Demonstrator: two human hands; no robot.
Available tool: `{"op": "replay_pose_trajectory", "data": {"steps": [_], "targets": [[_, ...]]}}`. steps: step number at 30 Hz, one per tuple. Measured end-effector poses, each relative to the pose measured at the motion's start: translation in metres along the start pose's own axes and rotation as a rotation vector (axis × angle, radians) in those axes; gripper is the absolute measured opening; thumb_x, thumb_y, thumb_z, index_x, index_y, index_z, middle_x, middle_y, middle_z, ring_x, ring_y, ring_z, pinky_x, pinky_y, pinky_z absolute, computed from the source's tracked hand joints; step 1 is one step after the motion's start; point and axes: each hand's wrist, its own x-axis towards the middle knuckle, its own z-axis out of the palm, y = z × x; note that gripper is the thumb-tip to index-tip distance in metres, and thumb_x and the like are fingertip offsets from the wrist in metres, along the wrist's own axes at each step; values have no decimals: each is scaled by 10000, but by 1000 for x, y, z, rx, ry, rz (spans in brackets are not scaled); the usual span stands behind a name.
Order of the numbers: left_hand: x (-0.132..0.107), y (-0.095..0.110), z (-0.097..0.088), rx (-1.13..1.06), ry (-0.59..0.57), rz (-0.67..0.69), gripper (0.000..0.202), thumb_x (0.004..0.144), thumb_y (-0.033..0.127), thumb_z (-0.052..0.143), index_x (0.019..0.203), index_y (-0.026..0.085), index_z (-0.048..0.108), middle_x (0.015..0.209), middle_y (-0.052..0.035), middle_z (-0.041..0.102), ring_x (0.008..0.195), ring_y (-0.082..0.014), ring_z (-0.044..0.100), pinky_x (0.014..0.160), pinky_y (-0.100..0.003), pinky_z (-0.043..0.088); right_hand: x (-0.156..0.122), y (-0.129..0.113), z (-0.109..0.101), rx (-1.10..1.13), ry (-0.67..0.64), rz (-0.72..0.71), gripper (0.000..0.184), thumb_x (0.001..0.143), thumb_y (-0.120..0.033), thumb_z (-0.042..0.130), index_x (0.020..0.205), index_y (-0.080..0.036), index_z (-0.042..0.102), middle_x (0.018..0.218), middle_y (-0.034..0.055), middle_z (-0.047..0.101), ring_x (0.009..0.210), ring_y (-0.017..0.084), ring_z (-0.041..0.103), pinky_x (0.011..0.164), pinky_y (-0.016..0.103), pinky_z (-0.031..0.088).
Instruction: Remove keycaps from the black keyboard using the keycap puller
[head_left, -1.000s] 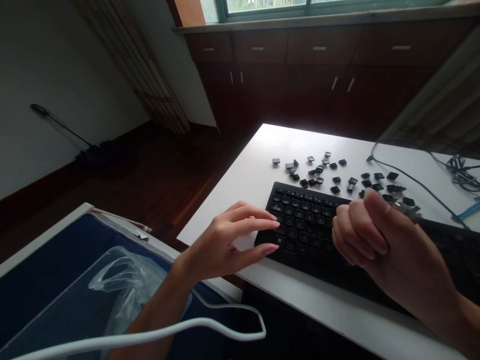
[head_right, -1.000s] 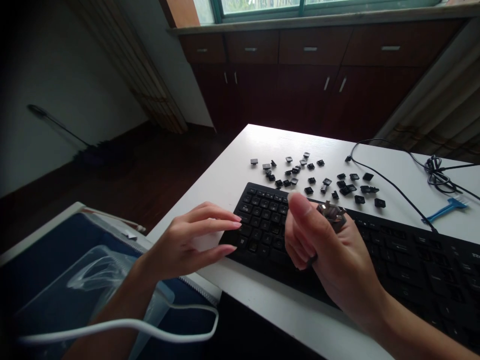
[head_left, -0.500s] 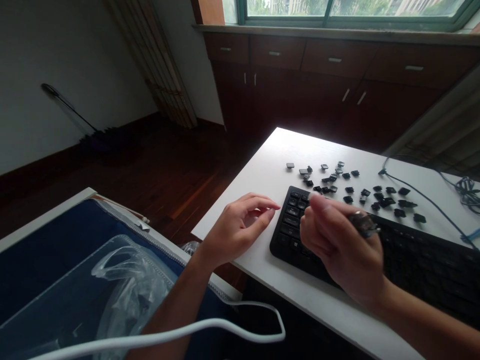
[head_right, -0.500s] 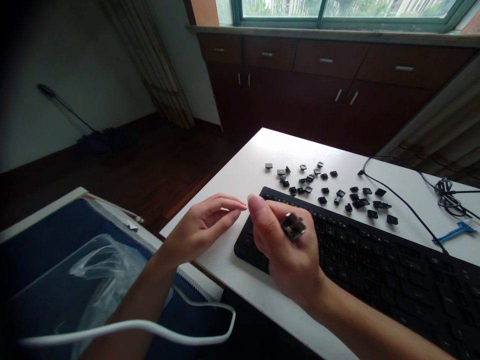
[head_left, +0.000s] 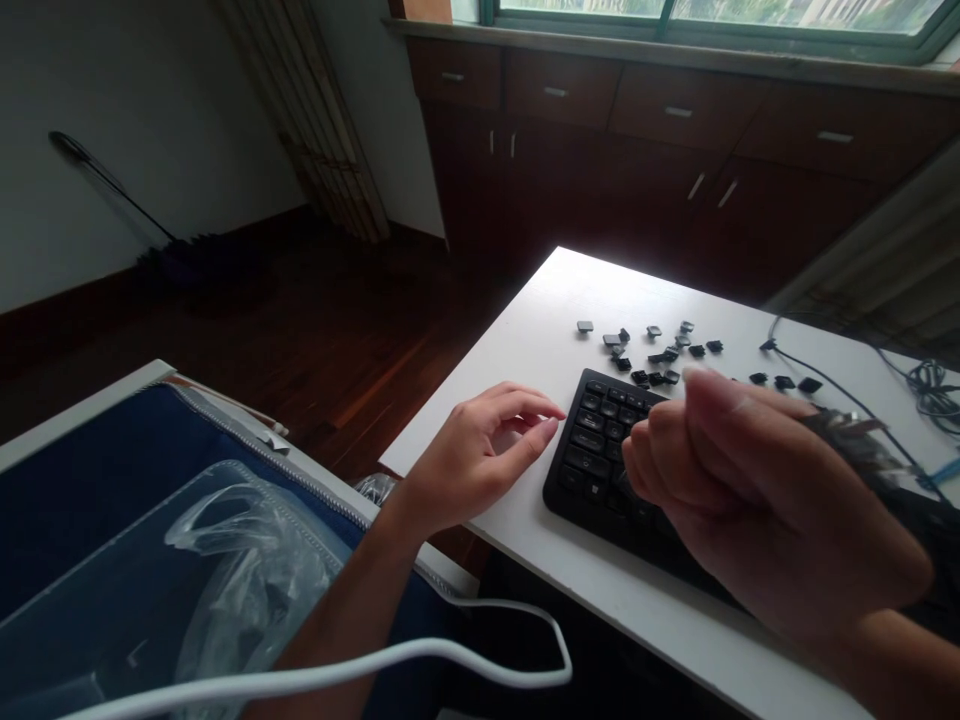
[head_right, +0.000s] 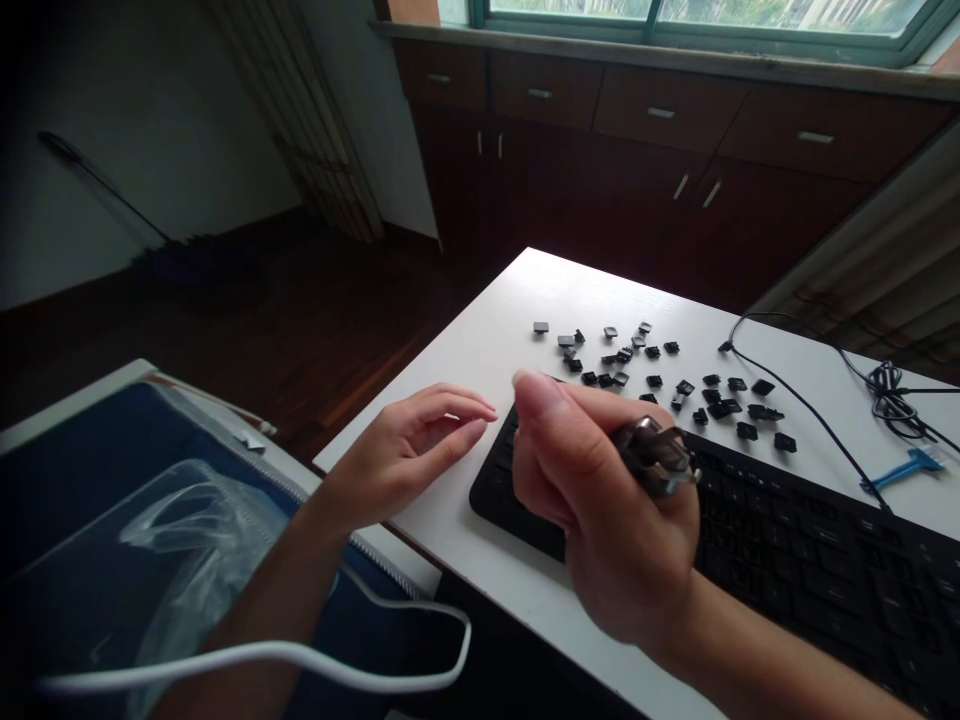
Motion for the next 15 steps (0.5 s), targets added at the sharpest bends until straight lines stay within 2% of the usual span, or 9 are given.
{"op": "replay_pose_trajectory", "data": {"steps": [3, 6, 9, 12, 15], "targets": [[-1, 2, 0, 82, -66, 33, 196, 968, 297, 615, 1118, 217, 714, 1188, -72, 663, 1101, -196, 642, 948, -297, 559, 1, -5, -6, 62, 9, 9, 567, 975, -346, 540, 448, -202, 388, 431, -29, 294, 406, 100, 264, 434, 330, 220], [-4, 3, 1, 214, -134, 132, 231, 933, 312, 672, 1147, 234, 711, 1254, -76, 624, 1163, -210, 603, 1021, -335, 525, 1, -2, -20, 69, 47, 47, 515, 954, -353, 588, 490, -203, 422, 456, -38, 308, 410, 94, 276, 418, 316, 217], [-6, 3, 2, 297, -184, 221, 297, 893, 351, 725, 1172, 250, 704, 1322, -88, 583, 1202, -231, 570, 1017, -364, 531, -1, -3, -39, 33, 104, 117, 439, 927, -353, 650, 561, -209, 453, 519, -41, 352, 459, 98, 317, 446, 295, 280], [-8, 2, 4, 332, -219, 262, 309, 868, 385, 751, 1147, 260, 716, 1346, -86, 573, 1220, -238, 552, 976, -361, 555, -5, -4, -56, 1, 136, 172, 337, 925, -365, 659, 653, -220, 522, 635, -22, 448, 579, 121, 436, 565, 276, 410], [-8, 4, 7, 336, -202, 281, 286, 878, 357, 745, 1142, 251, 721, 1327, -85, 593, 1232, -233, 549, 997, -360, 544, -10, 1, -66, -52, 120, 212, 278, 950, -404, 621, 738, -226, 599, 758, 1, 531, 723, 142, 514, 708, 269, 465]]}}
